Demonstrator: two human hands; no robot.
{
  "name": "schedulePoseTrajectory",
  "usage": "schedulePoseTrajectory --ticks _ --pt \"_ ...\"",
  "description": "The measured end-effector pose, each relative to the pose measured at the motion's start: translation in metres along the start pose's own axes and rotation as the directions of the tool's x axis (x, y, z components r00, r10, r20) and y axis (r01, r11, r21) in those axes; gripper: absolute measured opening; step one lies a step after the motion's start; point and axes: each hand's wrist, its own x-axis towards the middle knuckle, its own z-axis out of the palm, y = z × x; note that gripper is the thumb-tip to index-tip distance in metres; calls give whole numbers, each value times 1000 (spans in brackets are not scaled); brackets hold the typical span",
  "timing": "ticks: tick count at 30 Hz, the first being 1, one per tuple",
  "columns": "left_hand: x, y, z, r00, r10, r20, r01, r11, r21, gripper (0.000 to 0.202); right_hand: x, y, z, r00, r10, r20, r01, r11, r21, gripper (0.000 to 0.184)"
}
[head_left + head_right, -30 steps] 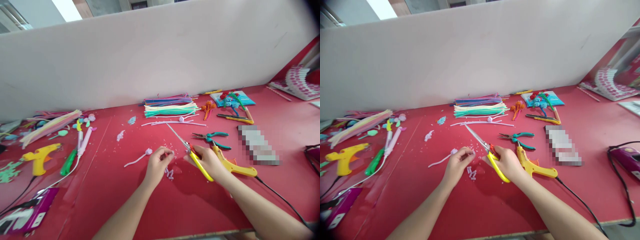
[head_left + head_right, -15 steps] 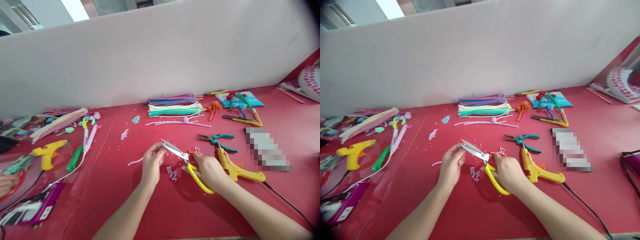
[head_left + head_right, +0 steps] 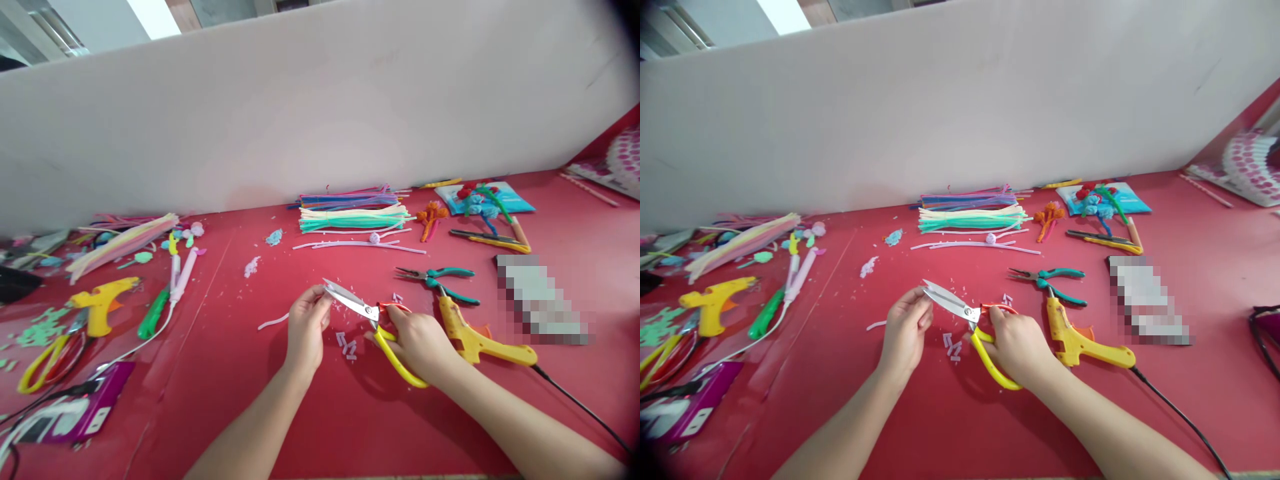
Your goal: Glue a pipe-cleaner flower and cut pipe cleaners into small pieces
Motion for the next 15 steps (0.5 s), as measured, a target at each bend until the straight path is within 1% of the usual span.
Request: schedulePoseTrajectory --ticks 10,15 --pt "1 2 1 1000 -5 -6 5 1000 23 9 -1 0 3 1000 -3 4 3 1000 17 36" --pt "1 3 1 1000 -8 -11 8 1000 27 12 0 0 3 1000 1 -2 -1 1000 27 37"
